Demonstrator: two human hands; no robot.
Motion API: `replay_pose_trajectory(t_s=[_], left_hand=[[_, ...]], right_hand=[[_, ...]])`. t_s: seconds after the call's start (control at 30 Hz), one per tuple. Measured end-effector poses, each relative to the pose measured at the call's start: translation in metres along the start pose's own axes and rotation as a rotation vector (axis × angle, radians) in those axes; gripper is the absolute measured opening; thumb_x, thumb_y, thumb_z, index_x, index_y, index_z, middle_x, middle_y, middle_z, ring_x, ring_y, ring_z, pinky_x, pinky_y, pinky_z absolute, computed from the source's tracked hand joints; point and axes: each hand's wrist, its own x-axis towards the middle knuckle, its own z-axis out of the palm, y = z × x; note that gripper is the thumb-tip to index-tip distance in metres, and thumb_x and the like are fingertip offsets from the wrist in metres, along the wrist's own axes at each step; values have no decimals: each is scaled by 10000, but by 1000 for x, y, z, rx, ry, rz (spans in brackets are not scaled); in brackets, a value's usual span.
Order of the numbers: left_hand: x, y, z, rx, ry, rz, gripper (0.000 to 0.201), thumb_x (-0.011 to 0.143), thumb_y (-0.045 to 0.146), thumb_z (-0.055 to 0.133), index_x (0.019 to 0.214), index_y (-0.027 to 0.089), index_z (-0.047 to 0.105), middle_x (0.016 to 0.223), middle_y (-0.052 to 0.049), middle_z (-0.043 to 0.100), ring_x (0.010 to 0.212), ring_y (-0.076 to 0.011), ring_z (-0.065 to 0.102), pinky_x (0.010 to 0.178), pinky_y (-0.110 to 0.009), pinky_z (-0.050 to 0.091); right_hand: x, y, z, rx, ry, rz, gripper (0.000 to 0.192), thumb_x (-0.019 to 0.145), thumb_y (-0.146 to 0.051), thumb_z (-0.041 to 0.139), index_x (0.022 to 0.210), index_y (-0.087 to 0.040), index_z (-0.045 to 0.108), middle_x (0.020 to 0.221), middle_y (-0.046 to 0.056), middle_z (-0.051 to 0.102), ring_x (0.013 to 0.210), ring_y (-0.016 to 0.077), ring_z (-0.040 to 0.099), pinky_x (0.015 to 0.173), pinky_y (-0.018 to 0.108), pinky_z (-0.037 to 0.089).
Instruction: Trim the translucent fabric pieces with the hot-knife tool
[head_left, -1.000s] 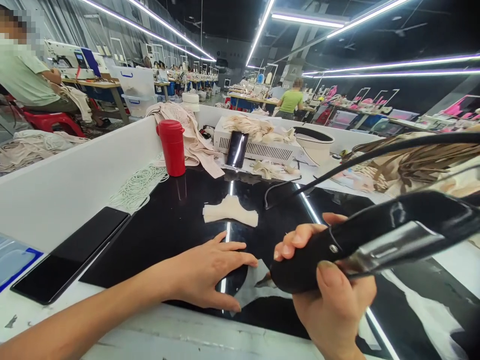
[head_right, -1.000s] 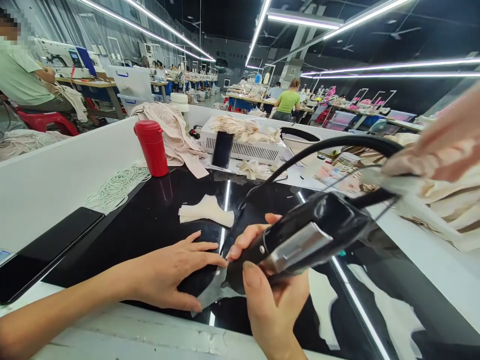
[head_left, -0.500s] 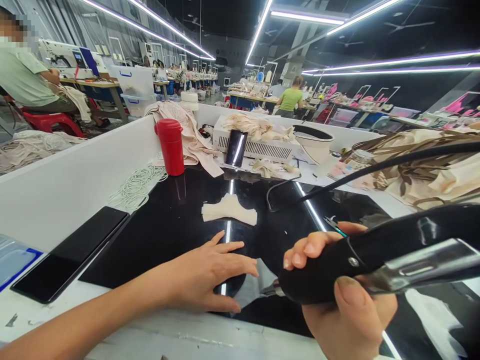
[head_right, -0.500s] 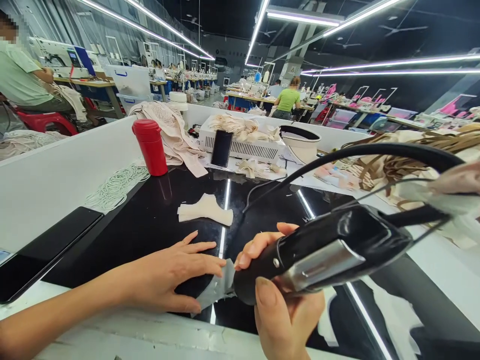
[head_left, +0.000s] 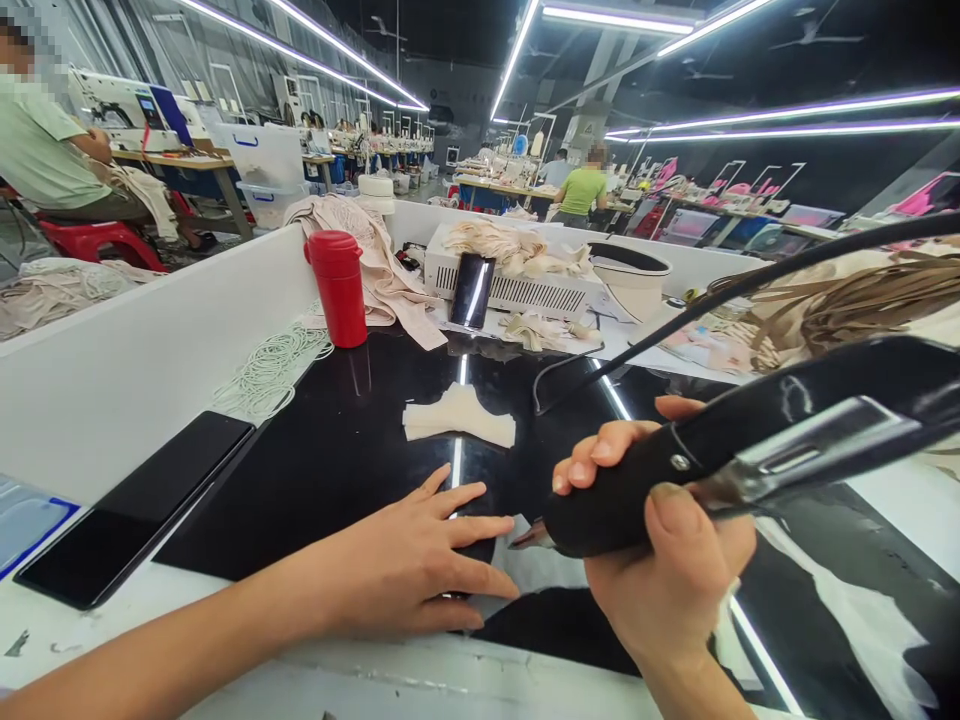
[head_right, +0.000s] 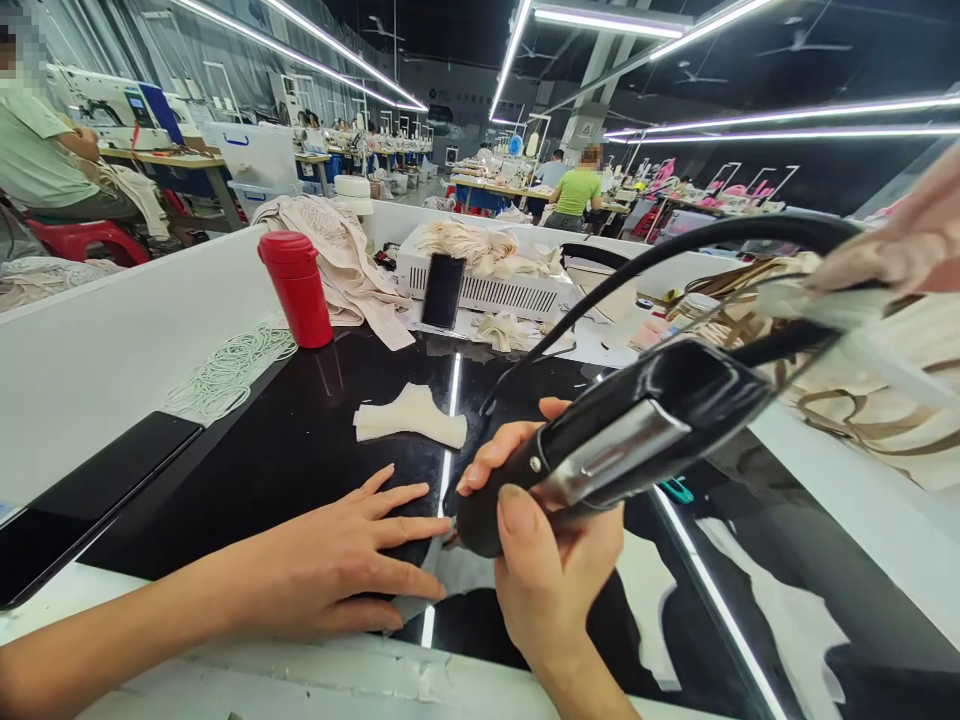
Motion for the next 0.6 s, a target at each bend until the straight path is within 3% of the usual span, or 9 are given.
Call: replay_pose_trajectory(t_s=[0.23,0.6], left_hand=[[1,5,-2,-4,2,6,352,981,345,681,1331,382,670,1549,-47,525,1464,-436,411,1112,-783,335],[0,3,0,5,-64,-1,337,1057,407,535,1383,425,619,1616,-24,432,1502,-438,338,1152,-778,266]], right_hand=[[-3,8,4,20,-43,5,431,815,-369,806,1182,-274,601,815,-27,626,637,158,603,572,309,551],[-5,4,7,43,-47,11,365,827,-334,792,1147,-267,631,787,-34,639,620,150,604,555,296,555]])
